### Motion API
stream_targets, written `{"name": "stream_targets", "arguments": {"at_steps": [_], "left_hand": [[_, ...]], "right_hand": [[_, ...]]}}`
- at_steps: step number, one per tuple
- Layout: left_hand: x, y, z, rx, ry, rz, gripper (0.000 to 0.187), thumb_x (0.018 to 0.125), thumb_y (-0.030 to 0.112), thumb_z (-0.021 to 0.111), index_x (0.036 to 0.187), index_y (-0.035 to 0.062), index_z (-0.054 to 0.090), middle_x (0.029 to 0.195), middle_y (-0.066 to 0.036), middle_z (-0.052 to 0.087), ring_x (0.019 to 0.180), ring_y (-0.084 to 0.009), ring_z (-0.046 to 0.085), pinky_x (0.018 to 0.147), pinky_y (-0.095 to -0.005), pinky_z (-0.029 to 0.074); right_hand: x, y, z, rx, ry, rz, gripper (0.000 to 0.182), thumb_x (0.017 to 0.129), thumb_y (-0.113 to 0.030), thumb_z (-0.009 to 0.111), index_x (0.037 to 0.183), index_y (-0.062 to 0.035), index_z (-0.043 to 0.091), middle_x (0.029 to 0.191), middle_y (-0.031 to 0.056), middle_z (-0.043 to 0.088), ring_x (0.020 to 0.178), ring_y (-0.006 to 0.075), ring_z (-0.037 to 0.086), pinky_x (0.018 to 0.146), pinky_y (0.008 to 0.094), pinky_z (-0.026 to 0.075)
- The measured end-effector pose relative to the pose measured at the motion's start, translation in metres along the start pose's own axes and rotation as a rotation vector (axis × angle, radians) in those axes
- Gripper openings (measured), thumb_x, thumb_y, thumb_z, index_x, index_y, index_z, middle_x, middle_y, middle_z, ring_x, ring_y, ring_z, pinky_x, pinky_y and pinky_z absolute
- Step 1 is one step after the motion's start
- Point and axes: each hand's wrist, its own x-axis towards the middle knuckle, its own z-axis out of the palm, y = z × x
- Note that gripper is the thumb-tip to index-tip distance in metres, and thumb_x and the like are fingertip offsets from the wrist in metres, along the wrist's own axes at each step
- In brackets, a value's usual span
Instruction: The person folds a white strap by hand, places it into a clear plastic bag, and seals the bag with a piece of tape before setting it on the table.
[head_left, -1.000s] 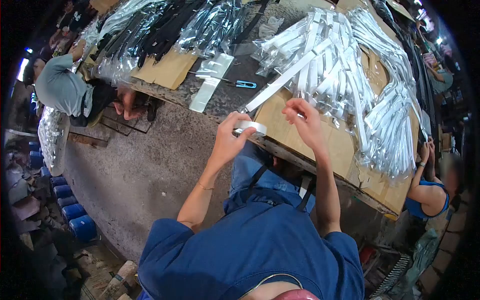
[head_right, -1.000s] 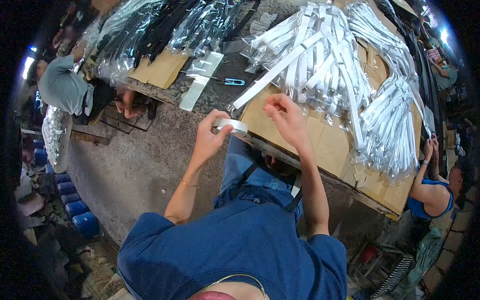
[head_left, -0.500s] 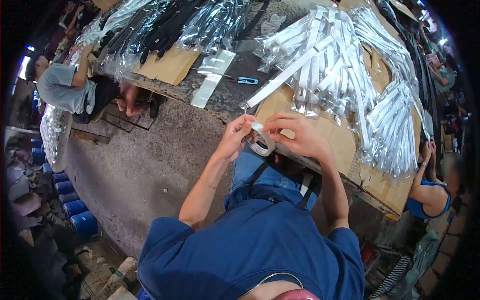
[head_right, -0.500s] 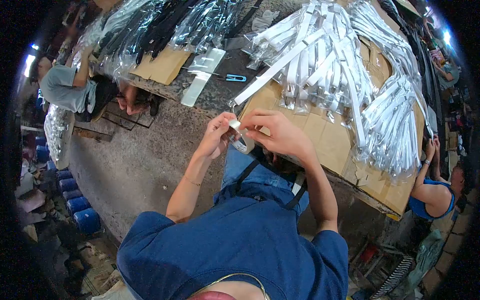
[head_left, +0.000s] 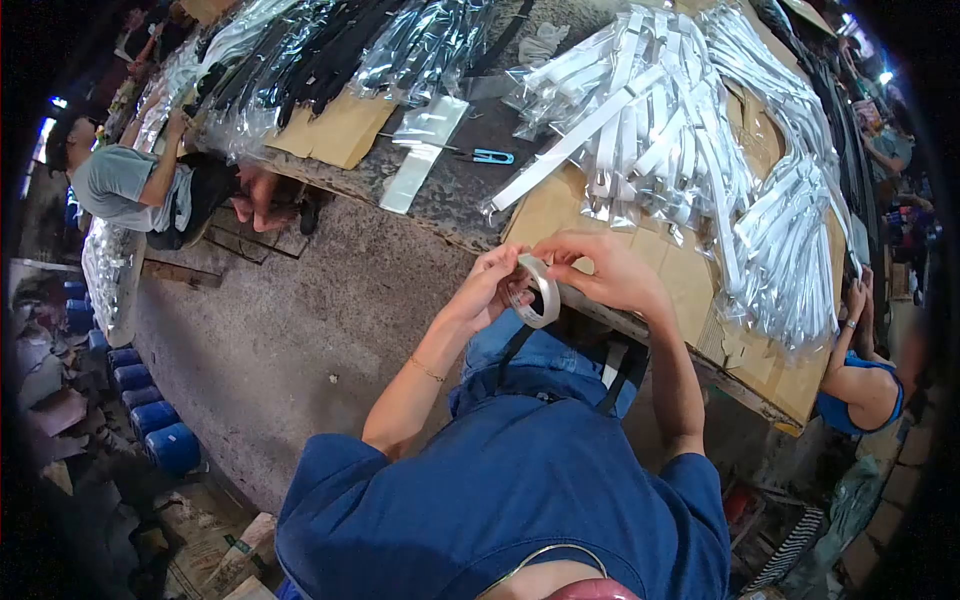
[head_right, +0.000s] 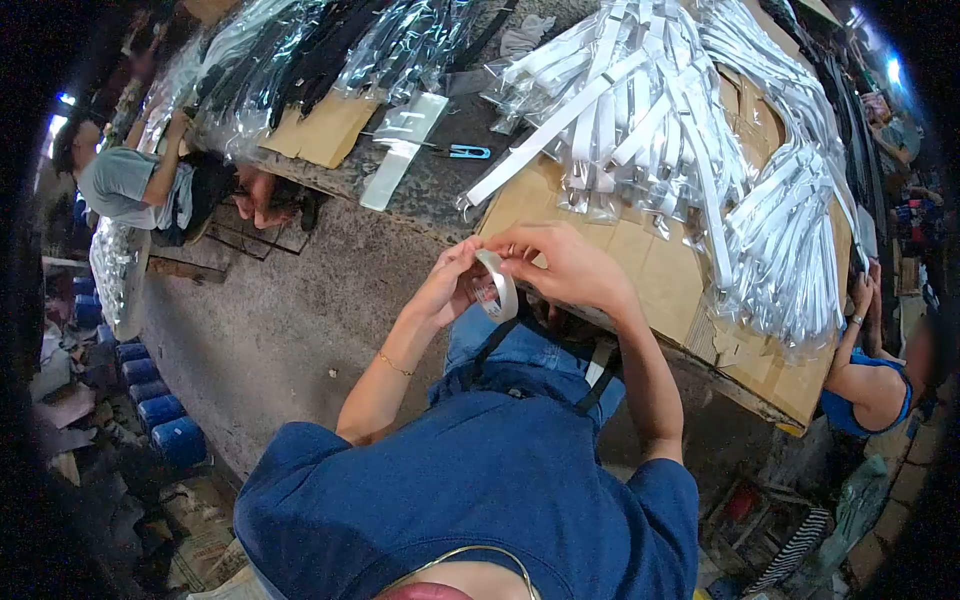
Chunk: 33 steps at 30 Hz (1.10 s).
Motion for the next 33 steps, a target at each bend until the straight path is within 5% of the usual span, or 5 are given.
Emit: {"name": "stream_targets", "arguments": {"at_steps": [21, 23, 26, 31, 33], "left_hand": [[-0.002, -0.022, 0.014, -0.03, -0.032, -0.188, 0.034, 0.096, 0.046, 0.051, 0.102, 0.0122, 0.053, 0.07, 0.003, 0.04, 0.057, -0.0074, 0.039, 0.048, -0.0225, 0.034], [-0.008, -0.021, 0.025, -0.012, 0.007, -0.182, 0.036, 0.096, 0.048, 0.049, 0.101, 0.0122, 0.053, 0.07, 0.004, 0.04, 0.056, -0.0066, 0.038, 0.047, -0.0213, 0.033], [-0.012, -0.019, 0.029, -0.004, 0.042, -0.159, 0.041, 0.096, 0.05, 0.047, 0.102, 0.0105, 0.055, 0.072, 0.003, 0.046, 0.057, -0.0059, 0.043, 0.045, -0.0206, 0.036], [-0.016, -0.012, 0.042, 0.029, 0.01, -0.123, 0.044, 0.096, 0.05, 0.045, 0.104, 0.0079, 0.055, 0.076, 0.001, 0.056, 0.061, -0.0052, 0.052, 0.044, -0.0199, 0.04], [-0.017, -0.01, 0.048, 0.087, -0.041, -0.042, 0.042, 0.096, 0.048, 0.048, 0.104, 0.0074, 0.055, 0.07, 0.004, 0.041, 0.054, -0.0034, 0.038, 0.042, -0.0174, 0.031]], "right_hand": [[-0.027, -0.002, 0.001, -0.396, -0.074, 0.111, 0.011, 0.088, -0.007, 0.057, 0.097, 0.0, 0.056, 0.087, 0.0121, 0.061, 0.076, 0.0225, 0.063, 0.07, 0.0319, 0.051], [-0.029, -0.001, 0.002, 0.045, 0.038, 0.358, 0.01, 0.091, -0.006, 0.054, 0.098, 0.0005, 0.057, 0.086, 0.0082, 0.061, 0.077, 0.015, 0.061, 0.07, 0.028, 0.05], [-0.041, 0.009, 0.008, 0.349, 0.175, 0.357, 0.016, 0.093, -0.011, 0.057, 0.102, 0.0025, 0.059, 0.089, 0.0058, 0.061, 0.082, 0.0089, 0.06, 0.07, 0.0238, 0.05], [-0.057, 0.011, 0.018, 0.447, 0.247, 0.205, 0.018, 0.092, -0.006, 0.058, 0.108, 0.0014, 0.06, 0.09, 0.0047, 0.062, 0.08, 0.011, 0.06, 0.07, 0.0252, 0.051], [-0.057, -0.002, 0.018, 0.442, 0.295, 0.163, 0.02, 0.091, -0.004, 0.059, 0.11, 0.001, 0.06, 0.09, 0.0055, 0.062, 0.079, 0.0116, 0.06, 0.07, 0.0256, 0.051]]}}
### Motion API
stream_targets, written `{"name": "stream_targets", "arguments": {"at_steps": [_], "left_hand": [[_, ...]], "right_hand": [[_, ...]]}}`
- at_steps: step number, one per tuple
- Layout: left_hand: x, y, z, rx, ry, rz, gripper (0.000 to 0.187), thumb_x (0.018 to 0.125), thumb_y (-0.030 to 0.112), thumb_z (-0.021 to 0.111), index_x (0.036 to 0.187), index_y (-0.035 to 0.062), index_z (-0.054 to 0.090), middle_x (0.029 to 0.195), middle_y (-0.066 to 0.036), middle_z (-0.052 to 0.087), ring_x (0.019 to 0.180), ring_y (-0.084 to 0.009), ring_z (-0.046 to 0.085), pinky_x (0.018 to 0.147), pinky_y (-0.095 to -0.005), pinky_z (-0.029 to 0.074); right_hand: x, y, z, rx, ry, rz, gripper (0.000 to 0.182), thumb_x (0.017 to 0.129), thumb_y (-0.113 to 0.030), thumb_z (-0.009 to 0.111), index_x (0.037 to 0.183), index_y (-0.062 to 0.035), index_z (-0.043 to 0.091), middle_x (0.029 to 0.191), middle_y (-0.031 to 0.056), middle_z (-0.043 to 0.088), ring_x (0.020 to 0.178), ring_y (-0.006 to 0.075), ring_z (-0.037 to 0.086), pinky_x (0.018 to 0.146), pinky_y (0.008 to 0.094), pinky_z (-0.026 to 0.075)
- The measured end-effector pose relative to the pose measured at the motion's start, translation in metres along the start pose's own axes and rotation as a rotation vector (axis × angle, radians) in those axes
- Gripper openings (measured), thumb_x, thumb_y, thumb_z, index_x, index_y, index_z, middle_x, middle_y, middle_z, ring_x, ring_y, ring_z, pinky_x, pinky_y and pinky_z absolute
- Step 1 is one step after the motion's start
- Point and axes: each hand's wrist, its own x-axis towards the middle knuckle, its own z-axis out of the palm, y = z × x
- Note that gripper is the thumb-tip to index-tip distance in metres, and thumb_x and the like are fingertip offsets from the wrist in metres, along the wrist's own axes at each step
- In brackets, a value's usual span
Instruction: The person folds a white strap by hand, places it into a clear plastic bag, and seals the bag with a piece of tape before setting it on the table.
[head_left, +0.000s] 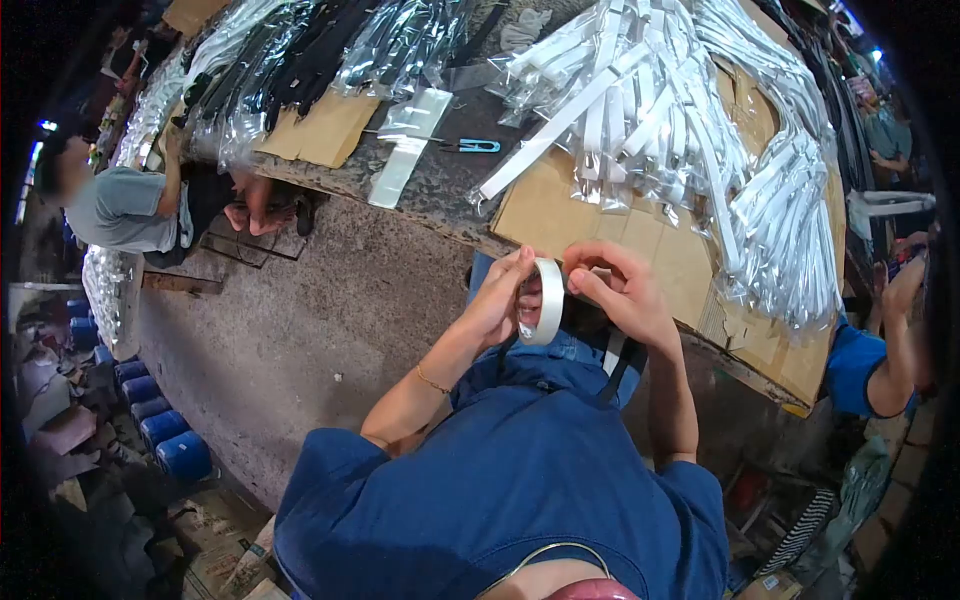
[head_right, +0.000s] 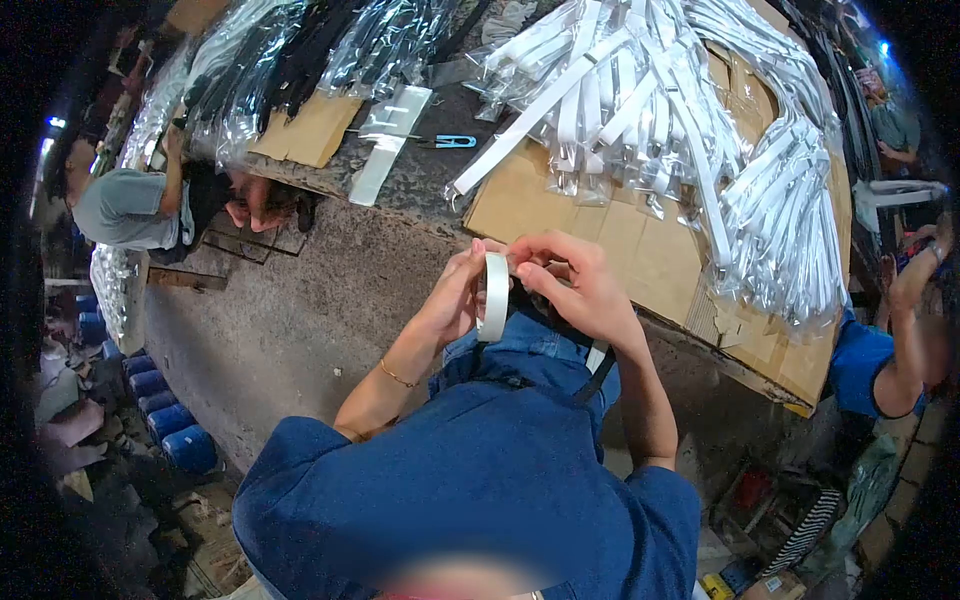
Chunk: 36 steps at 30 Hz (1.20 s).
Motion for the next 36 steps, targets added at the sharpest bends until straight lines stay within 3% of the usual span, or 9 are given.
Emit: {"name": "stream_targets", "arguments": {"at_steps": [2, 8, 15, 18, 20, 24, 30, 34, 36], "left_hand": [[-0.001, 0.0, 0.004, 0.023, 0.016, 0.031, 0.042, 0.097, 0.047, 0.048, 0.104, 0.0062, 0.055, 0.069, 0.004, 0.042, 0.054, -0.0032, 0.038, 0.042, -0.0176, 0.031], [-0.009, 0.004, 0.009, 0.154, 0.044, 0.159, 0.042, 0.097, 0.044, 0.049, 0.104, 0.0025, 0.055, 0.065, 0.004, 0.041, 0.052, -0.0031, 0.037, 0.044, -0.0195, 0.032], [-0.01, 0.011, 0.011, 0.335, -0.005, 0.339, 0.044, 0.094, 0.045, 0.053, 0.102, 0.002, 0.055, 0.069, 0.004, 0.042, 0.057, -0.0035, 0.037, 0.049, -0.0194, 0.034], [-0.012, 0.012, 0.015, 0.496, 0.082, 0.484, 0.038, 0.094, 0.039, 0.058, 0.1, 0.002, 0.057, 0.07, 0.002, 0.049, 0.06, -0.004, 0.043, 0.052, -0.0211, 0.036], [-0.013, 0.012, 0.015, 0.634, 0.122, 0.623, 0.036, 0.093, 0.037, 0.06, 0.098, 0.0017, 0.058, 0.072, 0.0, 0.051, 0.061, -0.0069, 0.046, 0.052, -0.0227, 0.037], [-0.014, 0.022, 0.019, 1.004, 0.101, 1.005, 0.033, 0.088, 0.034, 0.065, 0.095, 0.0019, 0.06, 0.076, -0.008, 0.055, 0.061, -0.0183, 0.053, 0.054, -0.0284, 0.041], [-0.015, 0.024, 0.017, 1.169, 0.045, 1.129, 0.036, 0.082, 0.036, 0.07, 0.095, 0.0037, 0.062, 0.076, -0.01, 0.057, 0.062, -0.0253, 0.057, 0.053, -0.0331, 0.044], [-0.014, 0.021, 0.018, 1.184, 0.016, 1.146, 0.036, 0.081, 0.036, 0.07, 0.095, 0.0039, 0.063, 0.075, -0.01, 0.058, 0.062, -0.0247, 0.057, 0.053, -0.0332, 0.044], [-0.01, 0.017, 0.015, 1.176, 0.003, 1.179, 0.043, 0.086, 0.045, 0.063, 0.095, 0.0029, 0.062, 0.072, -0.009, 0.057, 0.058, -0.0203, 0.054, 0.049, -0.0296, 0.04]], "right_hand": [[-0.003, -0.019, 0.004, -0.31, 0.005, -0.16, 0.021, 0.088, -0.001, 0.061, 0.108, -0.0007, 0.064, 0.089, 0.008, 0.063, 0.076, 0.0151, 0.061, 0.069, 0.0273, 0.05], [-0.018, -0.023, 0.006, -0.527, 0.079, -0.423, 0.019, 0.081, 0.001, 0.066, 0.1, -0.0013, 0.067, 0.09, 0.0107, 0.063, 0.072, 0.0226, 0.062, 0.064, 0.0302, 0.049], [-0.035, -0.031, 0.01, -0.515, 0.127, -0.363, 0.015, 0.081, 0.002, 0.066, 0.096, 0.0009, 0.066, 0.091, 0.0098, 0.064, 0.074, 0.0199, 0.063, 0.065, 0.028, 0.051], [-0.037, -0.025, 0.009, -0.269, 0.131, -0.12, 0.016, 0.083, 0.001, 0.065, 0.099, 0.0025, 0.064, 0.095, 0.0078, 0.064, 0.081, 0.0152, 0.064, 0.072, 0.0264, 0.052], [-0.034, -0.02, 0.014, 0.114, 0.228, 0.121, 0.018, 0.085, -0.001, 0.064, 0.103, 0.0029, 0.062, 0.096, 0.0062, 0.064, 0.087, 0.0116, 0.061, 0.078, 0.0253, 0.05], [-0.03, 0.004, 0.018, 0.436, 0.121, 0.123, 0.017, 0.085, -0.002, 0.06, 0.101, 0.003, 0.06, 0.093, 0.004, 0.062, 0.086, 0.0096, 0.057, 0.079, 0.0232, 0.045], [-0.029, 0.013, 0.029, 0.561, 0.087, 0.16, 0.01, 0.077, -0.008, 0.056, 0.085, -0.0024, 0.056, 0.083, 0.0001, 0.056, 0.078, 0.0068, 0.051, 0.072, 0.0219, 0.04], [-0.03, 0.018, 0.031, 0.593, 0.067, 0.096, 0.011, 0.074, -0.004, 0.054, 0.085, -0.0023, 0.055, 0.083, -0.0002, 0.056, 0.077, 0.0066, 0.051, 0.071, 0.021, 0.04], [-0.03, 0.018, 0.031, 0.602, 0.085, 0.069, 0.012, 0.073, -0.002, 0.054, 0.084, -0.0022, 0.055, 0.082, -0.0003, 0.056, 0.077, 0.0066, 0.051, 0.07, 0.0209, 0.04]]}}
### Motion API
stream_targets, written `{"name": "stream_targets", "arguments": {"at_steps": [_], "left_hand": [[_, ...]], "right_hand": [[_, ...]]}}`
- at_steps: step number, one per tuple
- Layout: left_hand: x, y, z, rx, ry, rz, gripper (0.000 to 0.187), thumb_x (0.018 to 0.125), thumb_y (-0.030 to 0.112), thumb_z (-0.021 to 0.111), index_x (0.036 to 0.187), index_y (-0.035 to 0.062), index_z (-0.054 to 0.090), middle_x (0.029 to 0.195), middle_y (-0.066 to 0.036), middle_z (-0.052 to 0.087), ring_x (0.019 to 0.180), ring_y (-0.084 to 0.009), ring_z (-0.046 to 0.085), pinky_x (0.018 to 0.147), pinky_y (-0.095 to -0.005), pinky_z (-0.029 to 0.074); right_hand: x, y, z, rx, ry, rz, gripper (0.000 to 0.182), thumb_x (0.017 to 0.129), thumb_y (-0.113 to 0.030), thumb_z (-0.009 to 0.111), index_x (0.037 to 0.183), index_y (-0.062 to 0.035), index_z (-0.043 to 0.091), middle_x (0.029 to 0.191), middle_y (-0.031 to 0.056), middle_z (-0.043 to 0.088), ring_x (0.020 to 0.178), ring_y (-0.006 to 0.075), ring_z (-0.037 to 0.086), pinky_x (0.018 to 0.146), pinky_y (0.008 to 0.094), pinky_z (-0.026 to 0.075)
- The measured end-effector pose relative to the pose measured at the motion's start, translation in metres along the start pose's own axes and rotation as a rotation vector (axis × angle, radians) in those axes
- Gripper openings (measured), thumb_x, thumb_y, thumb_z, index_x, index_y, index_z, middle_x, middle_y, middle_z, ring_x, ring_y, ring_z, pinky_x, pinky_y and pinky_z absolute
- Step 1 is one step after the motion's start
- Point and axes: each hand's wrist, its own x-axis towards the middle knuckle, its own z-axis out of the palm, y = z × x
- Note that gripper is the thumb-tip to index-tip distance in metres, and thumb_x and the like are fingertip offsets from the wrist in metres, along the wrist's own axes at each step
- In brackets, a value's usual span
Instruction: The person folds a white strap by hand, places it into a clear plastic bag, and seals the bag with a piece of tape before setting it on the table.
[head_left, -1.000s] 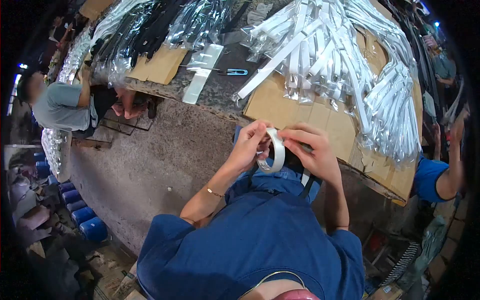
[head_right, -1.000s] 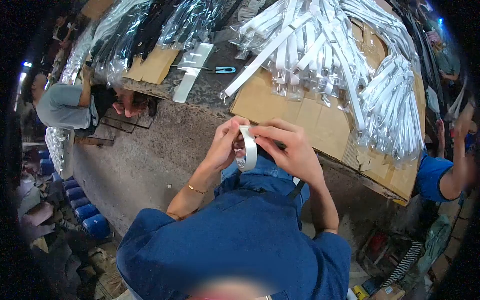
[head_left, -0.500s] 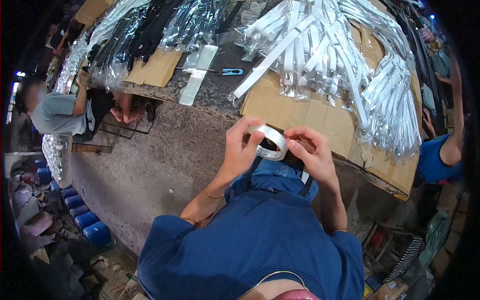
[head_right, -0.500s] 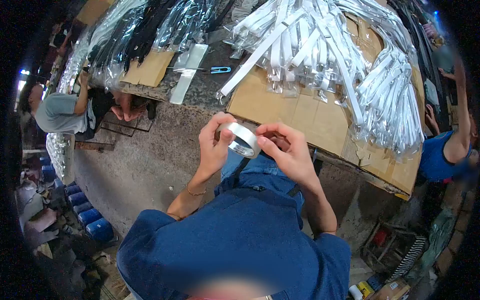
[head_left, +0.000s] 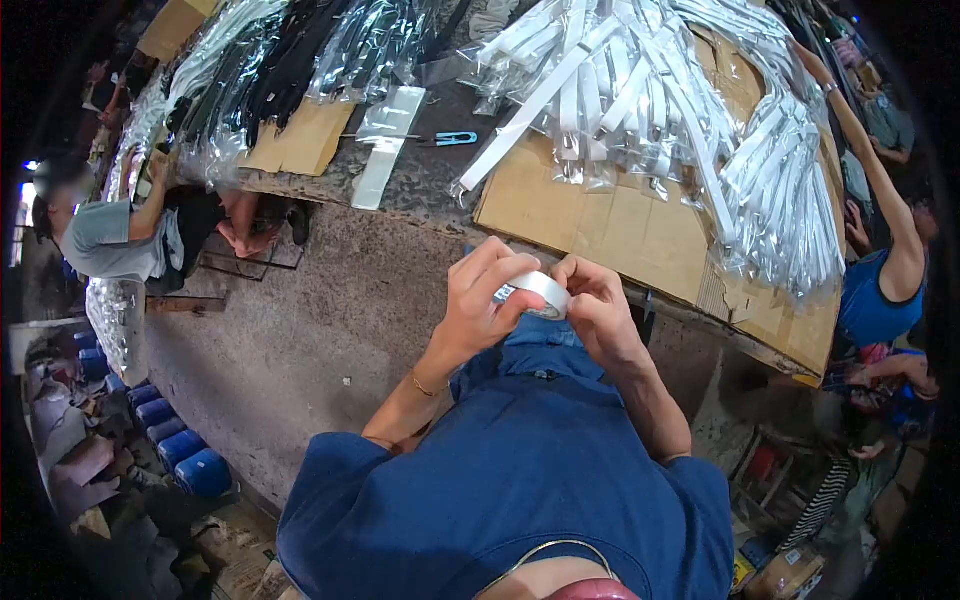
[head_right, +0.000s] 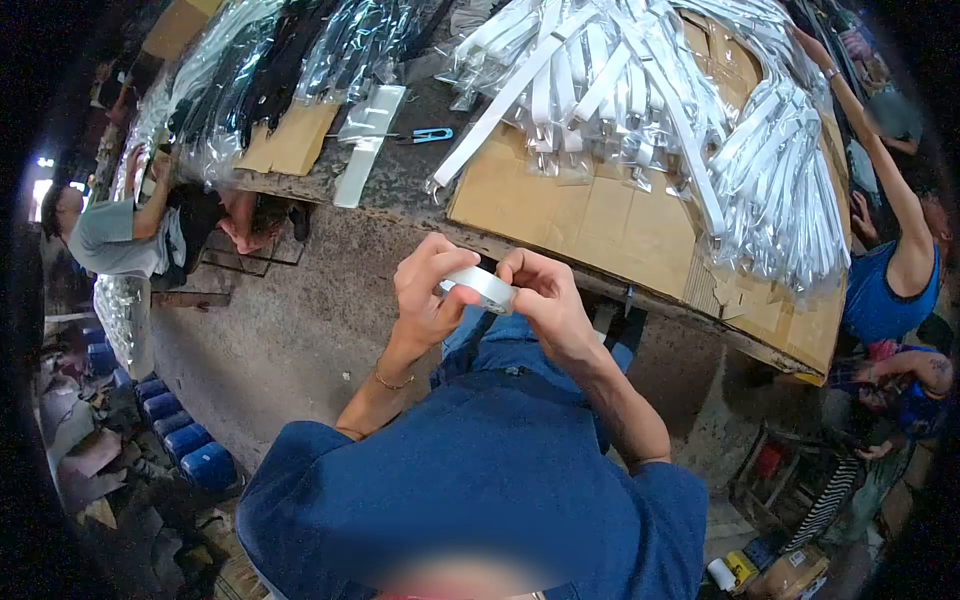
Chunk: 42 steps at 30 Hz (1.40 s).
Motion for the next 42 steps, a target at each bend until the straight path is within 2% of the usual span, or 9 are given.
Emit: {"name": "stream_targets", "arguments": {"at_steps": [19, 21, 27, 33, 34, 36, 39, 40, 42], "left_hand": [[0.001, 0.001, 0.007, 0.027, -0.054, 0.024, 0.043, 0.084, 0.045, 0.065, 0.094, 0.0034, 0.064, 0.073, -0.008, 0.06, 0.058, -0.0205, 0.056, 0.049, -0.0296, 0.043], [0.002, 0.002, 0.006, 0.031, -0.062, 0.003, 0.037, 0.078, 0.037, 0.072, 0.094, 0.0047, 0.065, 0.074, -0.008, 0.058, 0.061, -0.0223, 0.057, 0.052, -0.0317, 0.046], [0.002, -0.002, 0.006, 0.013, -0.06, 0.009, 0.036, 0.079, 0.037, 0.072, 0.094, 0.0047, 0.065, 0.074, -0.008, 0.058, 0.061, -0.022, 0.057, 0.052, -0.0316, 0.046], [0.005, -0.005, 0.007, -0.062, 0.004, -0.031, 0.037, 0.08, 0.037, 0.071, 0.095, 0.0039, 0.065, 0.072, -0.007, 0.056, 0.059, -0.0204, 0.054, 0.051, -0.0299, 0.043], [0.005, -0.005, 0.006, -0.061, 0.006, -0.032, 0.037, 0.08, 0.037, 0.071, 0.095, 0.0039, 0.065, 0.072, -0.007, 0.056, 0.059, -0.0204, 0.054, 0.051, -0.0299, 0.043], [0.003, -0.004, 0.004, -0.141, -0.024, -0.237, 0.036, 0.084, 0.036, 0.069, 0.095, 0.0025, 0.064, 0.071, -0.006, 0.054, 0.058, -0.0157, 0.052, 0.05, -0.0274, 0.04], [-0.001, -0.01, 0.01, -0.261, 0.005, -0.344, 0.035, 0.087, 0.035, 0.067, 0.095, 0.001, 0.064, 0.071, -0.004, 0.054, 0.06, -0.0104, 0.049, 0.05, -0.0253, 0.037], [-0.004, -0.012, 0.011, -0.265, 0.002, -0.343, 0.035, 0.087, 0.035, 0.067, 0.095, 0.001, 0.064, 0.071, -0.004, 0.054, 0.06, -0.0104, 0.049, 0.05, -0.0253, 0.037], [-0.006, -0.015, 0.01, -0.301, -0.028, -0.505, 0.034, 0.089, 0.033, 0.066, 0.096, 0.0003, 0.064, 0.074, -0.004, 0.056, 0.063, -0.0078, 0.05, 0.053, -0.0233, 0.038]], "right_hand": [[-0.006, 0.005, -0.009, 0.035, 0.025, -0.002, 0.018, 0.07, -0.006, 0.055, 0.088, -0.0017, 0.053, 0.084, 0.0008, 0.053, 0.078, 0.0075, 0.049, 0.07, 0.021, 0.038], [-0.005, 0.008, -0.009, 0.039, 0.036, -0.013, 0.019, 0.07, -0.005, 0.054, 0.088, -0.0017, 0.052, 0.084, 0.0008, 0.052, 0.078, 0.0074, 0.049, 0.07, 0.0209, 0.038], [-0.003, 0.01, -0.012, 0.085, 0.045, -0.006, 0.022, 0.068, -0.003, 0.052, 0.09, -0.0008, 0.052, 0.087, 0.0018, 0.054, 0.08, 0.0086, 0.05, 0.072, 0.0215, 0.04], [-0.006, 0.005, -0.022, 0.062, -0.046, -0.028, 0.031, 0.071, 0.0, 0.055, 0.102, 0.0032, 0.055, 0.095, 0.0055, 0.058, 0.089, 0.0111, 0.054, 0.079, 0.0247, 0.043], [-0.008, 0.006, -0.023, 0.008, -0.028, -0.097, 0.032, 0.074, 0.001, 0.057, 0.106, 0.0037, 0.056, 0.096, 0.0061, 0.06, 0.09, 0.0118, 0.055, 0.079, 0.0254, 0.045], [-0.01, 0.003, -0.025, -0.047, -0.011, -0.163, 0.032, 0.077, 0.002, 0.059, 0.109, 0.0041, 0.057, 0.098, 0.0067, 0.061, 0.09, 0.0124, 0.057, 0.078, 0.0261, 0.046], [-0.011, -0.013, -0.023, -0.82, 0.057, -0.347, 0.022, 0.081, 0.001, 0.066, 0.102, -0.0015, 0.065, 0.092, 0.0082, 0.065, 0.076, 0.0163, 0.064, 0.067, 0.0277, 0.051], [-0.01, -0.017, -0.022, -0.821, 0.062, -0.347, 0.022, 0.081, 0.001, 0.066, 0.102, -0.0015, 0.065, 0.092, 0.0082, 0.065, 0.076, 0.0163, 0.064, 0.067, 0.0277, 0.051], [-0.007, -0.023, -0.019, -1.045, 0.043, -0.577, 0.023, 0.078, 0.0, 0.07, 0.1, -0.0034, 0.066, 0.093, 0.0099, 0.065, 0.074, 0.0203, 0.064, 0.067, 0.0306, 0.052]]}}
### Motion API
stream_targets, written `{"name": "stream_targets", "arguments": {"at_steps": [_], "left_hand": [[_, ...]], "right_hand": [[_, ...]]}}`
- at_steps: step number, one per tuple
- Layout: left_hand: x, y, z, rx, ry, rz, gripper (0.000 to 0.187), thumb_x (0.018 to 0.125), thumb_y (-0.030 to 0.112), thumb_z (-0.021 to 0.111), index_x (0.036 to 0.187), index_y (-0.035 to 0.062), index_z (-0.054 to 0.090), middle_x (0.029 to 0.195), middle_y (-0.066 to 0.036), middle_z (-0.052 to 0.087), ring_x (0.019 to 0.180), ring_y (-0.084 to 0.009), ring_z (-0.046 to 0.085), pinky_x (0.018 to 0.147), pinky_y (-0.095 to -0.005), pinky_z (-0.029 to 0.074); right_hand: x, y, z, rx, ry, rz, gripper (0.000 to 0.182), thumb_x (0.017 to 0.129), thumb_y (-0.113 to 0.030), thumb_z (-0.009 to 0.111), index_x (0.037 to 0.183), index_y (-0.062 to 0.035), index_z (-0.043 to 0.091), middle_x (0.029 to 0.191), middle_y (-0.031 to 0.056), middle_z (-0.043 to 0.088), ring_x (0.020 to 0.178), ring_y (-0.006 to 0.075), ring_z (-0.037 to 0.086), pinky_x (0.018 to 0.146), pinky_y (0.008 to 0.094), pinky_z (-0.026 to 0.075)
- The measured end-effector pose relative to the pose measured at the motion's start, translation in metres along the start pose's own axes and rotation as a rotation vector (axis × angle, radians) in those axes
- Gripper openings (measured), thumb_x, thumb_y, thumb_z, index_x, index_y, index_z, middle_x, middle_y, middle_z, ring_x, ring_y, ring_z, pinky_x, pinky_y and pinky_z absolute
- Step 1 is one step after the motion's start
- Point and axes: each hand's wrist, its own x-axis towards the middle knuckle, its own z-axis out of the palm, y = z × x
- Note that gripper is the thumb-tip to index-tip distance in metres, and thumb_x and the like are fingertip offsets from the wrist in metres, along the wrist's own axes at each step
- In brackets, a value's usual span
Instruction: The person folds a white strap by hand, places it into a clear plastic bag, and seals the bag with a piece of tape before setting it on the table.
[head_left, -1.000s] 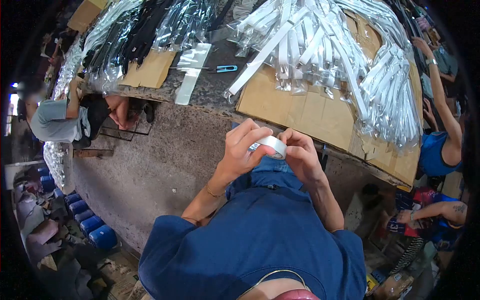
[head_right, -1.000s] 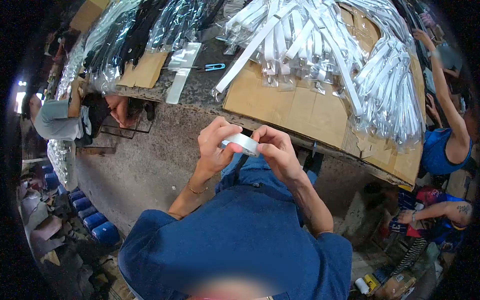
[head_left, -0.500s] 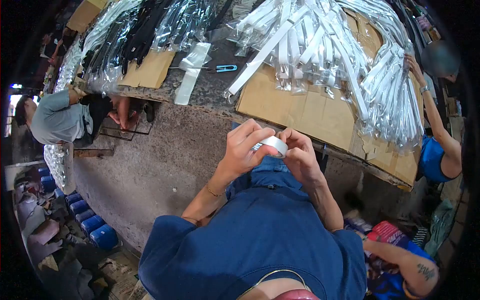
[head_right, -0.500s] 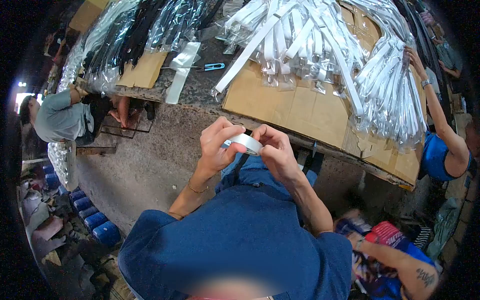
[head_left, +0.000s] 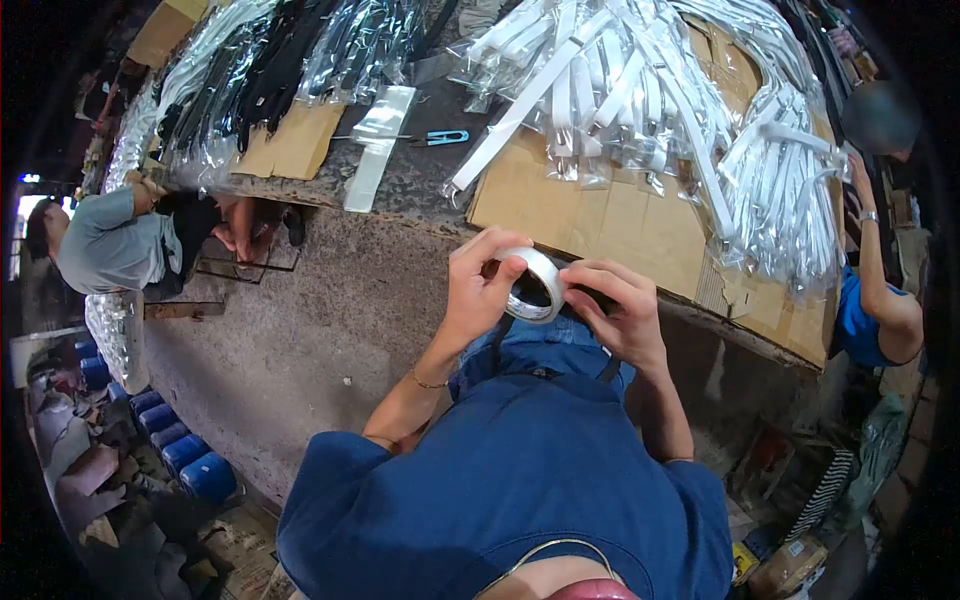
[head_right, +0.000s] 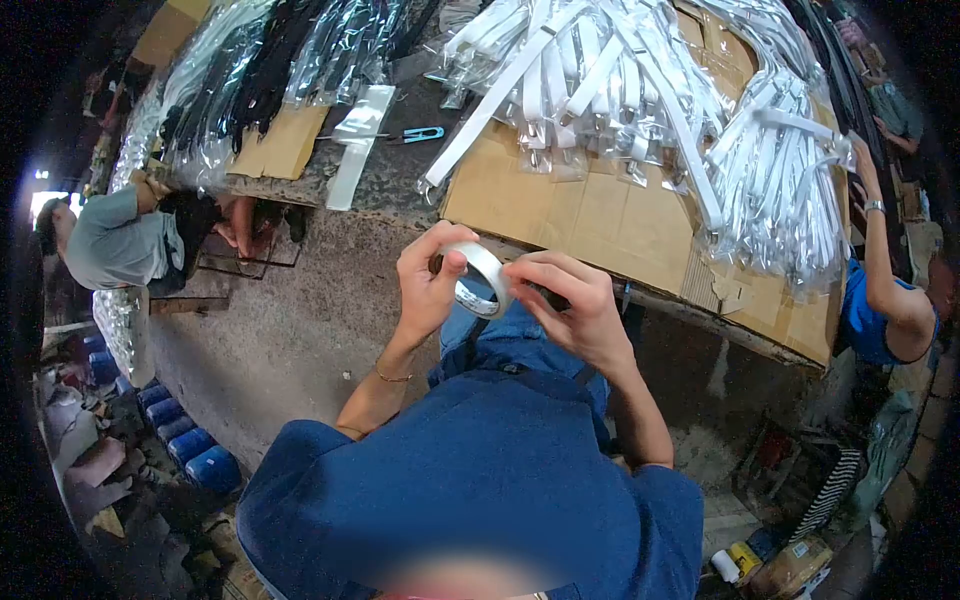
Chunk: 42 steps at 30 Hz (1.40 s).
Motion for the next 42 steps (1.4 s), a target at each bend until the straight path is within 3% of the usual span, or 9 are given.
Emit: {"name": "stream_targets", "arguments": {"at_steps": [9, 16, 25, 27, 31, 36, 37, 39, 42], "left_hand": [[-0.001, -0.005, 0.008, -0.224, -0.083, -0.313, 0.039, 0.091, 0.039, 0.063, 0.099, 0.001, 0.065, 0.08, 0.002, 0.061, 0.063, -0.0033, 0.05, 0.055, -0.0193, 0.04], [-0.001, -0.013, 0.019, -0.341, -0.122, -0.418, 0.038, 0.092, 0.039, 0.062, 0.098, 0.0019, 0.065, 0.079, 0.002, 0.061, 0.058, -0.0026, 0.047, 0.051, -0.019, 0.038], [0.004, -0.014, 0.023, -0.334, -0.136, -0.475, 0.036, 0.093, 0.037, 0.061, 0.098, 0.0023, 0.064, 0.077, 0.002, 0.06, 0.054, -0.0017, 0.046, 0.047, -0.0183, 0.036], [0.005, -0.008, 0.024, -0.47, -0.167, -0.578, 0.035, 0.096, 0.037, 0.055, 0.097, 0.0026, 0.062, 0.064, 0.008, 0.044, 0.052, -0.0005, 0.034, 0.045, -0.0171, 0.028], [0.004, -0.009, 0.026, -0.641, -0.233, -0.731, 0.036, 0.097, 0.037, 0.054, 0.099, 0.0027, 0.061, 0.062, 0.008, 0.041, 0.051, -0.0009, 0.032, 0.044, -0.017, 0.026], [0.001, -0.006, 0.036, -0.832, -0.3, -0.92, 0.034, 0.099, 0.04, 0.048, 0.096, 0.0072, 0.058, 0.065, 0.009, 0.037, 0.052, -0.0009, 0.031, 0.042, -0.018, 0.024], [0.0, -0.013, 0.039, -0.825, -0.307, -0.938, 0.037, 0.098, 0.044, 0.049, 0.094, 0.0083, 0.058, 0.065, 0.008, 0.039, 0.05, -0.0006, 0.033, 0.041, -0.0171, 0.024], [0.0, -0.015, 0.043, -0.809, -0.284, -0.95, 0.037, 0.097, 0.045, 0.049, 0.093, 0.0087, 0.057, 0.065, 0.008, 0.04, 0.05, -0.0007, 0.035, 0.04, -0.0168, 0.025], [0.0, -0.02, 0.043, -0.785, -0.259, -0.951, 0.039, 0.096, 0.048, 0.05, 0.09, 0.0096, 0.055, 0.065, 0.007, 0.043, 0.048, -0.0011, 0.038, 0.038, -0.0166, 0.026]], "right_hand": [[0.011, -0.014, -0.017, -0.246, -0.12, -0.061, 0.018, 0.076, -0.002, 0.071, 0.094, -0.0042, 0.067, 0.084, 0.01, 0.062, 0.073, 0.0264, 0.063, 0.062, 0.0353, 0.051], [0.014, -0.015, -0.025, -0.218, -0.173, 0.025, 0.014, 0.077, -0.003, 0.07, 0.091, -0.0041, 0.066, 0.084, 0.0103, 0.062, 0.072, 0.0279, 0.063, 0.062, 0.0359, 0.051], [0.023, -0.017, -0.026, -0.466, -0.213, -0.123, 0.011, 0.077, -0.005, 0.067, 0.085, -0.0048, 0.06, 0.078, 0.0084, 0.056, 0.07, 0.026, 0.06, 0.061, 0.0362, 0.05], [0.026, -0.015, -0.028, -0.439, -0.271, -0.114, 0.012, 0.075, -0.004, 0.066, 0.084, -0.005, 0.057, 0.075, 0.0086, 0.053, 0.07, 0.0267, 0.059, 0.06, 0.0365, 0.049], [0.028, -0.007, -0.028, -0.33, -0.258, -0.075, 0.011, 0.074, -0.004, 0.066, 0.081, -0.0033, 0.058, 0.073, 0.0098, 0.054, 0.067, 0.026, 0.059, 0.06, 0.0335, 0.049], [0.022, 0.012, -0.033, 0.182, -0.308, 0.31, 0.008, 0.081, -0.006, 0.066, 0.08, 0.0011, 0.062, 0.074, 0.0049, 0.061, 0.066, 0.0105, 0.058, 0.061, 0.0263, 0.049], [0.021, 0.011, -0.033, 0.182, -0.307, 0.311, 0.008, 0.081, -0.006, 0.066, 0.08, 0.0011, 0.062, 0.074, 0.0049, 0.061, 0.066, 0.0105, 0.058, 0.061, 0.0263, 0.049], [0.021, 0.007, -0.035, 0.369, -0.271, 0.584, 0.008, 0.086, -0.003, 0.06, 0.09, 0.0031, 0.062, 0.08, 0.0017, 0.06, 0.072, 0.0082, 0.058, 0.067, 0.0243, 0.05], [0.018, 0.014, -0.033, 0.332, -0.081, 0.604, 0.012, 0.088, -0.003, 0.059, 0.097, 0.0035, 0.063, 0.083, 0.0022, 0.061, 0.073, 0.0092, 0.059, 0.069, 0.0227, 0.05]]}}
